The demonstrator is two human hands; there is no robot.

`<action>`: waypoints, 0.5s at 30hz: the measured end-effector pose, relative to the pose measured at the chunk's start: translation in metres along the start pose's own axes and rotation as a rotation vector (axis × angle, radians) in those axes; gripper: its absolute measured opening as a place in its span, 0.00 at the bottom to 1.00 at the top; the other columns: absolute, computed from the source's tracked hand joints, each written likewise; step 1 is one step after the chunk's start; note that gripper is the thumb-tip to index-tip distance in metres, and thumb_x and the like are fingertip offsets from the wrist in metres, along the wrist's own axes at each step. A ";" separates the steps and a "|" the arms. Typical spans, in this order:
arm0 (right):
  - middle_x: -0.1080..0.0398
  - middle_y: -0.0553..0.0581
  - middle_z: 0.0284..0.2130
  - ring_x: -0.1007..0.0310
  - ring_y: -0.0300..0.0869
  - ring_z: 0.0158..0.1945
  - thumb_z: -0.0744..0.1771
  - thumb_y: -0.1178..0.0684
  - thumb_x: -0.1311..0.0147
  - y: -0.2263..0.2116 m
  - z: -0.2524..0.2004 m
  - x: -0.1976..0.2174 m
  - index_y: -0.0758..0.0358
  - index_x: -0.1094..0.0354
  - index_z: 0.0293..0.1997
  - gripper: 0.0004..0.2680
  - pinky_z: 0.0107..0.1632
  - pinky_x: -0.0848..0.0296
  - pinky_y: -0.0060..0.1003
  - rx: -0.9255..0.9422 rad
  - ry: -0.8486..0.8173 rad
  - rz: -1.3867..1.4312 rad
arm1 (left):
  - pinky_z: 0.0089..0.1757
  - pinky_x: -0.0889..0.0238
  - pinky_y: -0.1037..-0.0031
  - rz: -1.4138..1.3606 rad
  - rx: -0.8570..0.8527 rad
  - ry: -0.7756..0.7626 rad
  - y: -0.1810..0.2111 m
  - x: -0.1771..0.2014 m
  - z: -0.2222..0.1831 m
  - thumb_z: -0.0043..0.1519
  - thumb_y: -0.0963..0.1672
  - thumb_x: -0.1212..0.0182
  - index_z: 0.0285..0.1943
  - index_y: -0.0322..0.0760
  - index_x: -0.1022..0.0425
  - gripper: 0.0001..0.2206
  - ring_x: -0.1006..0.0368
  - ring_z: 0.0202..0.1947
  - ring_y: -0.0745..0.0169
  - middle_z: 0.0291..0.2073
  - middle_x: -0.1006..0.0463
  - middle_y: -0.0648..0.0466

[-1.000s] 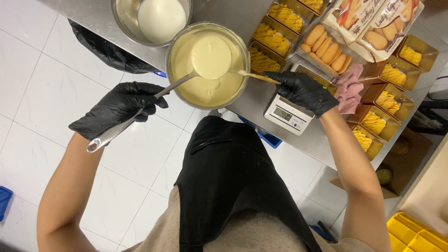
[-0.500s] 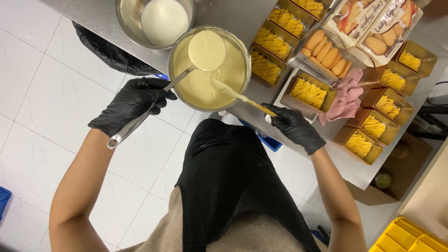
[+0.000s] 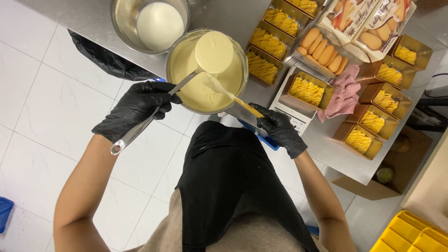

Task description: Fill individual containers with cream mixture and layer them with ladyfingers using a ladle and scale for measurement.

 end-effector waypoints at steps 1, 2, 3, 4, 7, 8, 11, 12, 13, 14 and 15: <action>0.30 0.49 0.27 0.32 0.34 0.31 0.68 0.57 0.44 0.002 0.000 -0.003 0.49 0.34 0.68 0.19 0.40 0.29 0.31 -0.004 -0.018 -0.034 | 0.33 0.31 0.79 -0.015 0.001 0.007 0.000 -0.001 0.001 0.62 0.40 0.41 0.54 0.32 0.21 0.12 0.28 0.29 0.71 0.36 0.16 0.52; 0.33 0.52 0.24 0.34 0.35 0.29 0.68 0.56 0.44 0.005 -0.001 -0.006 0.48 0.34 0.69 0.19 0.38 0.30 0.32 -0.008 -0.037 -0.068 | 0.34 0.30 0.78 -0.031 0.003 0.015 0.000 -0.002 0.002 0.62 0.40 0.41 0.54 0.32 0.21 0.12 0.28 0.29 0.71 0.36 0.16 0.53; 0.33 0.52 0.24 0.34 0.35 0.29 0.68 0.56 0.44 0.015 0.001 -0.010 0.48 0.34 0.69 0.19 0.38 0.30 0.32 -0.008 -0.039 -0.070 | 0.34 0.30 0.78 -0.034 0.003 0.016 -0.001 -0.002 0.003 0.62 0.40 0.41 0.54 0.32 0.21 0.12 0.28 0.29 0.71 0.36 0.16 0.53; 0.30 0.48 0.28 0.33 0.33 0.31 0.68 0.55 0.45 0.025 0.003 -0.017 0.51 0.35 0.69 0.19 0.40 0.29 0.29 -0.016 -0.065 0.016 | 0.34 0.30 0.79 -0.023 -0.027 0.011 0.001 -0.003 0.004 0.63 0.40 0.43 0.54 0.31 0.20 0.12 0.28 0.29 0.71 0.35 0.17 0.53; 0.28 0.47 0.31 0.37 0.32 0.32 0.69 0.55 0.45 0.051 0.007 -0.044 0.58 0.36 0.71 0.20 0.38 0.34 0.27 -0.063 -0.119 0.323 | 0.34 0.30 0.79 -0.022 -0.081 0.002 0.007 -0.005 0.006 0.64 0.40 0.45 0.54 0.30 0.20 0.13 0.29 0.29 0.71 0.34 0.18 0.52; 0.29 0.49 0.31 0.41 0.33 0.30 0.69 0.55 0.45 0.060 0.008 -0.055 0.63 0.36 0.73 0.21 0.35 0.40 0.27 -0.100 -0.147 0.543 | 0.34 0.31 0.79 -0.031 -0.104 -0.003 0.011 -0.006 0.008 0.63 0.39 0.46 0.55 0.30 0.21 0.14 0.29 0.29 0.71 0.33 0.18 0.52; 0.34 0.51 0.30 0.42 0.32 0.23 0.69 0.52 0.46 0.019 0.010 -0.095 0.60 0.47 0.78 0.26 0.25 0.40 0.27 -0.183 -0.230 0.823 | 0.34 0.32 0.79 0.020 -0.114 -0.020 0.020 -0.011 0.005 0.64 0.39 0.45 0.54 0.29 0.19 0.13 0.30 0.28 0.71 0.32 0.19 0.51; 0.34 0.51 0.30 0.42 0.32 0.23 0.69 0.52 0.46 0.018 0.012 -0.100 0.60 0.47 0.78 0.26 0.25 0.40 0.27 -0.181 -0.223 0.826 | 0.34 0.32 0.79 0.024 -0.116 -0.026 0.022 -0.016 0.003 0.64 0.39 0.45 0.54 0.29 0.19 0.13 0.30 0.28 0.71 0.32 0.19 0.51; 0.31 0.54 0.41 0.35 0.35 0.32 0.68 0.51 0.46 0.013 0.012 -0.112 0.59 0.53 0.77 0.27 0.33 0.34 0.29 -0.180 -0.286 0.904 | 0.33 0.33 0.79 0.006 -0.098 -0.024 0.023 -0.020 0.002 0.64 0.39 0.44 0.54 0.30 0.19 0.13 0.30 0.28 0.71 0.32 0.20 0.51; 0.28 0.58 0.51 0.28 0.38 0.40 0.68 0.50 0.46 0.007 0.012 -0.122 0.57 0.59 0.77 0.28 0.41 0.27 0.32 -0.179 -0.348 0.982 | 0.33 0.34 0.79 -0.011 -0.081 -0.024 0.024 -0.025 0.001 0.63 0.39 0.43 0.53 0.30 0.19 0.12 0.30 0.28 0.71 0.32 0.20 0.52; 0.28 0.58 0.51 0.28 0.38 0.40 0.68 0.50 0.46 0.019 0.012 -0.122 0.57 0.59 0.77 0.28 0.41 0.27 0.32 -0.177 -0.340 0.986 | 0.33 0.34 0.79 -0.006 -0.082 -0.030 0.025 -0.030 0.001 0.63 0.39 0.43 0.53 0.30 0.19 0.12 0.30 0.28 0.71 0.32 0.20 0.52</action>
Point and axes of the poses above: each hand's wrist, its own z-axis towards the middle knuckle, its own x-axis out of the back of the hand, y = z × x, the point moved 10 cm from there along z, towards the middle knuckle
